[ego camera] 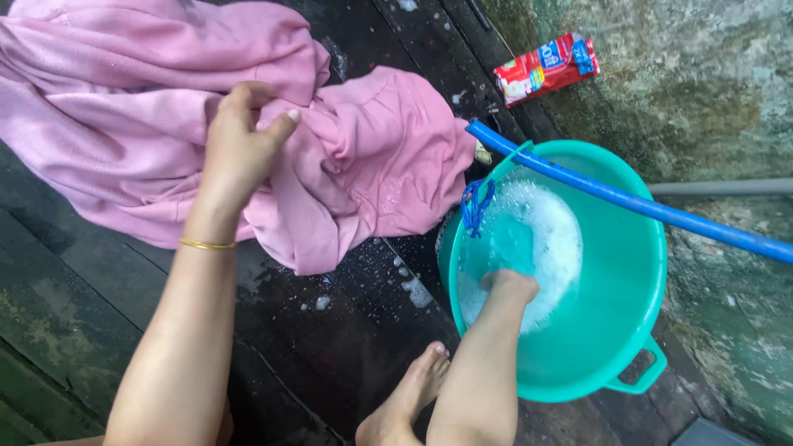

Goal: Hand washing and hanging a piece of clothing.

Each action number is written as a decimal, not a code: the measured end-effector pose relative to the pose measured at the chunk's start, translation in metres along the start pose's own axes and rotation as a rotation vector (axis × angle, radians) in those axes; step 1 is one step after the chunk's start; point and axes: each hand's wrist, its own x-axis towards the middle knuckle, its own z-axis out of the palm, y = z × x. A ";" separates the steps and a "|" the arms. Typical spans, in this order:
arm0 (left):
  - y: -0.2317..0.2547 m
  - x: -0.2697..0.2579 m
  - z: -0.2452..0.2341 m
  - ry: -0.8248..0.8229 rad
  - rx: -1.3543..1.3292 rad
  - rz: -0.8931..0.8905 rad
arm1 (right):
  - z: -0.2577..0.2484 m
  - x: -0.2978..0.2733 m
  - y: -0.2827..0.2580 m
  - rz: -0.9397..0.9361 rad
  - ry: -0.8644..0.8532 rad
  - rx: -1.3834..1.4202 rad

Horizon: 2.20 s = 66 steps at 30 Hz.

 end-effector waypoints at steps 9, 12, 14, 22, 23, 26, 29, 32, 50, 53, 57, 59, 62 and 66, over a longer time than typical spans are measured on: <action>0.040 -0.018 0.082 0.128 0.110 0.091 | 0.297 -0.208 -0.022 0.375 -0.714 -0.154; 0.030 -0.028 0.099 0.229 0.282 0.170 | 0.393 -0.295 -0.027 0.357 -0.868 -0.615; 0.019 -0.026 0.104 0.210 0.331 0.118 | 0.424 -0.319 -0.025 0.282 -0.914 -0.774; 0.036 -0.016 0.075 -0.139 -0.105 -0.070 | 0.305 -0.201 -0.026 -0.315 0.032 -0.279; 0.052 -0.015 0.061 -0.143 -0.105 -0.074 | 0.273 -0.184 -0.026 -0.314 0.037 -0.282; 0.092 -0.007 0.024 -0.152 -0.606 0.096 | 0.168 -0.127 -0.029 -0.145 0.339 -0.213; 0.097 0.003 0.005 -0.206 -0.698 0.186 | 0.050 -0.059 -0.017 0.170 0.696 -0.144; 0.058 0.003 0.024 -0.262 -0.794 0.028 | 0.007 -0.042 -0.002 0.156 0.783 -0.012; 0.040 -0.029 0.061 -0.221 0.169 -0.092 | 0.333 -0.241 -0.027 -0.012 -0.427 -0.732; 0.032 -0.029 0.056 -0.082 0.099 0.247 | 0.242 -0.181 -0.027 0.072 -0.227 -0.696; 0.063 -0.021 0.039 -0.351 -0.108 0.031 | 0.132 -0.126 -0.017 0.192 0.250 -0.644; 0.076 -0.024 0.035 -0.454 -0.158 -0.210 | 0.080 -0.103 -0.015 0.198 0.505 -0.574; 0.077 -0.027 0.041 -0.413 -0.200 -0.162 | 0.005 -0.058 -0.016 0.023 0.747 -0.269; 0.089 -0.020 0.038 -0.402 -0.202 -0.292 | 0.083 -0.104 0.003 0.178 0.171 -0.039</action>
